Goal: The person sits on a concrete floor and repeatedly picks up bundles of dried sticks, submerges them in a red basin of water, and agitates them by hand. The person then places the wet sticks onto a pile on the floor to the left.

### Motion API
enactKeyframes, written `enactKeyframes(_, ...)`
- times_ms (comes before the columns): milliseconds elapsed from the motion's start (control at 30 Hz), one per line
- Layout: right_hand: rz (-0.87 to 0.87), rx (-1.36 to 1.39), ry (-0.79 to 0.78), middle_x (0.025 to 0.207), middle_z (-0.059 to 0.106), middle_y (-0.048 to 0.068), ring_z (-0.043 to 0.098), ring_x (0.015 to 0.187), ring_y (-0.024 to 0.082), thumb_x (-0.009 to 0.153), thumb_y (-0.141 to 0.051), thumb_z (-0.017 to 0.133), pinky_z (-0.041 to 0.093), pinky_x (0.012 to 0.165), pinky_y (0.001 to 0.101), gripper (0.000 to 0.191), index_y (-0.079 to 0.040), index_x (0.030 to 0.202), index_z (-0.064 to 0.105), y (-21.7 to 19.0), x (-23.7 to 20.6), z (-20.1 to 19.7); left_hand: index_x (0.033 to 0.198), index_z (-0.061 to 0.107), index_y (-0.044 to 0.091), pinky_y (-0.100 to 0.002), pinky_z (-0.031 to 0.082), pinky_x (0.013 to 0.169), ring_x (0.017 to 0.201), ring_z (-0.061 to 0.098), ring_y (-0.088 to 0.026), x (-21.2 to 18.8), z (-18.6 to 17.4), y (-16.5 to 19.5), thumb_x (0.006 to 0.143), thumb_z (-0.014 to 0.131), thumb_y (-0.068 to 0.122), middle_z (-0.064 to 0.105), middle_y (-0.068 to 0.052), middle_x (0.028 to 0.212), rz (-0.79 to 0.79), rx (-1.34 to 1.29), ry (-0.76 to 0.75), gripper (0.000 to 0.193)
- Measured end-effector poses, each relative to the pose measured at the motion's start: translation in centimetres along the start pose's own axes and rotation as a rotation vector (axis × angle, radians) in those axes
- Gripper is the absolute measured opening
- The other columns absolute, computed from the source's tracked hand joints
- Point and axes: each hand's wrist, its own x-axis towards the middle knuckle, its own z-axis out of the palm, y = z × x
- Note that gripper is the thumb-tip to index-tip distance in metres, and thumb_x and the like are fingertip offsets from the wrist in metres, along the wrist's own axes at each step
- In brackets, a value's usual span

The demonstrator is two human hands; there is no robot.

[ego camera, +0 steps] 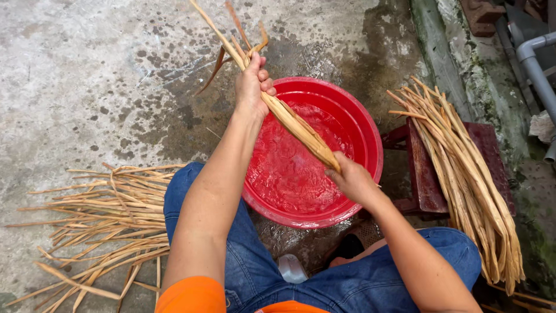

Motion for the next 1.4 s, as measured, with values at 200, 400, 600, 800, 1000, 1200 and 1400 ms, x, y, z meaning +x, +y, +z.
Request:
enactKeyframes(200, 0.101, 0.289, -0.039, 0.078, 0.059, 0.004, 0.054, 0.067, 0.014, 0.104, -0.022, 0.056, 0.048, 0.061, 0.0332, 0.019, -0.008, 0.117, 0.059, 2.0, 1.9, 1.3, 0.076, 0.057, 0.011, -0.026, 0.045, 0.038, 0.042, 0.048, -0.010, -0.9, 0.1, 2.2, 0.097, 0.062, 0.034, 0.051, 0.002, 0.052, 0.039, -0.034, 0.003, 0.032)
enactKeyframes(400, 0.227, 0.448, -0.143, 0.070, 0.051, 0.003, 0.049, 0.060, 0.013, 0.103, -0.028, 0.057, 0.044, 0.053, 0.0299, 0.024, -0.009, 0.117, 0.062, 4.5, 2.1, 1.6, 0.087, 0.062, 0.007, -0.032, 0.055, 0.054, 0.057, 0.063, -0.017, 0.5, -1.8, 4.3, 0.097, 0.068, 0.017, 0.063, -0.005, 0.065, -0.014, -0.162, 0.076, 0.016)
enactKeyframes(600, 0.079, 0.488, -0.079, 0.083, 0.068, 0.002, 0.060, 0.069, 0.008, 0.103, -0.021, 0.058, 0.053, 0.060, 0.0268, 0.023, -0.007, 0.120, 0.062, 7.5, 3.6, 2.8, 0.102, 0.066, 0.005, -0.041, 0.059, 0.083, 0.083, 0.069, -0.018, 0.1, -2.6, 7.0, 0.094, 0.070, 0.028, 0.068, -0.009, 0.092, 0.104, 0.177, 0.112, 0.024)
enactKeyframes(800, 0.321, 0.417, -0.043, 0.089, 0.070, 0.009, 0.060, 0.067, 0.016, 0.099, -0.019, 0.065, 0.051, 0.061, 0.0327, 0.031, -0.008, 0.127, 0.061, 8.6, 7.0, 5.2, 0.147, 0.042, 0.004, -0.048, 0.045, 0.109, 0.120, 0.063, -0.025, -2.2, -1.1, 5.3, 0.094, 0.072, 0.032, 0.061, -0.017, 0.137, 0.158, 0.939, -0.096, 0.067)
enactKeyframes(1000, 0.294, 0.010, -0.127, 0.095, 0.072, 0.011, 0.064, 0.072, 0.015, 0.099, -0.020, 0.061, 0.051, 0.064, 0.0355, 0.040, -0.011, 0.137, 0.052, 9.2, 10.2, 8.6, 0.147, 0.050, 0.015, -0.046, 0.052, 0.105, 0.124, 0.063, -0.025, -5.3, -0.3, 5.6, 0.095, 0.066, 0.034, 0.060, -0.013, 0.141, 0.086, 1.203, -0.187, 0.058)
enactKeyframes(1200, 0.522, -0.120, -0.224, 0.101, 0.070, 0.024, 0.068, 0.083, 0.033, 0.106, -0.028, 0.047, 0.057, 0.077, 0.0468, 0.038, -0.006, 0.138, 0.044, 6.9, 11.8, 14.2, 0.137, 0.062, 0.020, -0.046, 0.049, 0.105, 0.120, 0.064, -0.021, -6.3, -0.9, 5.6, 0.094, 0.063, 0.034, 0.065, -0.007, 0.135, -0.049, 1.301, -0.184, 0.046)
enactKeyframes(1400, 0.371, -0.069, -0.395, 0.106, 0.073, 0.025, 0.074, 0.095, 0.038, 0.093, -0.019, 0.057, 0.059, 0.084, 0.0504, 0.028, -0.003, 0.116, 0.061, 3.6, 12.6, 20.1, 0.136, 0.062, 0.017, -0.046, 0.048, 0.109, 0.123, 0.063, -0.024, -2.9, -2.7, 1.2, 0.093, 0.065, 0.040, 0.064, -0.010, 0.136, -0.088, 1.511, -0.323, 0.049)
